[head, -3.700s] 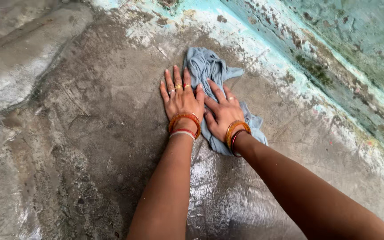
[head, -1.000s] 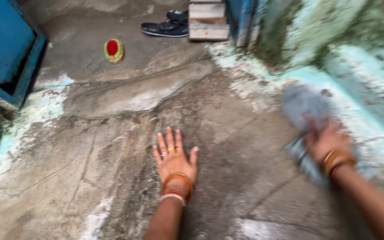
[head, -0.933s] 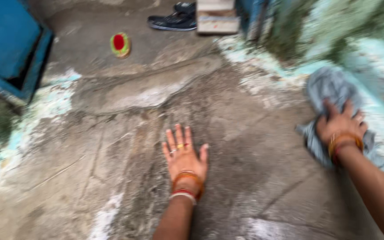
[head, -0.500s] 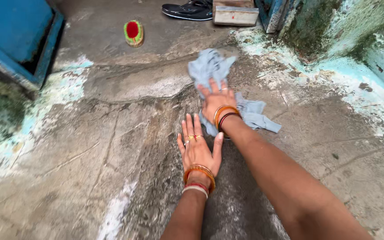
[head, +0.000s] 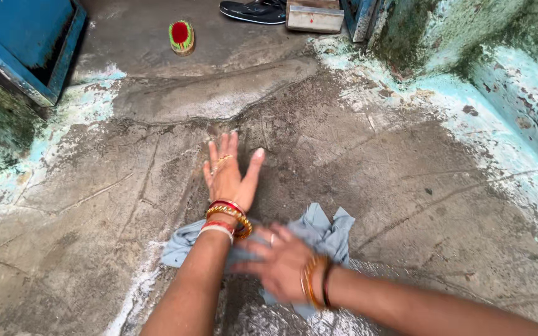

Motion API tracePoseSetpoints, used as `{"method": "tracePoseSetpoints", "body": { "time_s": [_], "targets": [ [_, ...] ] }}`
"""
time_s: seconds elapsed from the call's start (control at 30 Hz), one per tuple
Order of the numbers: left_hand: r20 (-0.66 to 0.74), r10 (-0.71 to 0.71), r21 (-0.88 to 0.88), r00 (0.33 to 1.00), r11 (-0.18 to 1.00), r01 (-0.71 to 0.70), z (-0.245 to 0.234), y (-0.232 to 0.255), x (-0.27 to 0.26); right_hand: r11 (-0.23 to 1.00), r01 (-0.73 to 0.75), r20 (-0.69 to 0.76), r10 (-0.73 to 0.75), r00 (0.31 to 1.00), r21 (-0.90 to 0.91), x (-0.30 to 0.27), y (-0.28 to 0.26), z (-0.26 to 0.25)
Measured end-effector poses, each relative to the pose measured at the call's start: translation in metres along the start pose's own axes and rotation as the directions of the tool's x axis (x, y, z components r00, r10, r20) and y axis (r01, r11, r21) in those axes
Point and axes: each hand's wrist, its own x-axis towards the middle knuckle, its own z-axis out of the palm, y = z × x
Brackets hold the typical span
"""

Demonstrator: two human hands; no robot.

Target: The person wrings out a cloth over buckets of water and then uses it to wipe a concrete floor.

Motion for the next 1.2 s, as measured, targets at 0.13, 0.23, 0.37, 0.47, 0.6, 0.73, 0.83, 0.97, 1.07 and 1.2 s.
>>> {"method": "tracePoseSetpoints", "body": {
  "time_s": [0.13,0.23,0.37,0.47,0.6,0.73,0.83,0.97,1.07,1.2],
  "targets": [
    [0.008,0.067,0.111,0.998,0.991,-0.068,0.018,0.016,-0.010,0.855,-0.287,0.516,0.495,0.699,-0.433,0.018,0.076,0.003],
    [-0.012,0.193,0.235,0.981,0.954,-0.185,0.040,0.024,-0.018,0.700,-0.574,-0.052,0.614,0.787,-0.425,-0.006,0.156,0.004],
    [0.088,0.180,0.268,0.980,0.943,-0.198,0.069,0.035,-0.030,0.370,-0.840,-0.257,0.834,0.489,-0.398,-0.109,0.268,-0.020],
    [0.179,0.107,0.298,0.978,0.941,-0.157,0.082,0.040,-0.034,0.074,-0.953,-0.340,0.924,0.176,-0.294,-0.189,0.311,-0.068],
    [0.100,0.144,0.282,0.984,0.945,-0.167,0.091,0.033,-0.030,0.043,-0.979,-0.337,0.935,0.111,-0.202,-0.174,0.299,-0.069],
    [0.017,0.178,0.176,0.984,0.968,-0.178,0.095,0.030,-0.032,0.283,-0.869,-0.370,0.818,0.439,-0.405,-0.055,0.248,-0.006],
    [-0.038,0.192,0.093,0.981,0.978,-0.187,0.091,0.026,-0.032,0.651,-0.733,-0.097,0.732,0.675,-0.196,0.013,0.195,-0.003],
    [-0.052,0.214,0.112,0.975,0.972,-0.208,0.090,0.030,-0.035,0.656,-0.722,-0.116,0.718,0.687,-0.220,0.034,0.202,-0.035],
    [0.103,0.231,0.286,0.968,0.925,-0.251,0.081,0.039,-0.033,0.516,-0.801,-0.198,0.788,0.583,-0.305,0.007,0.228,-0.049],
    [0.327,0.130,0.392,0.936,0.882,-0.260,0.071,0.051,-0.032,0.287,-0.938,-0.232,0.916,0.329,-0.195,-0.082,0.264,-0.084]
  ]
}}
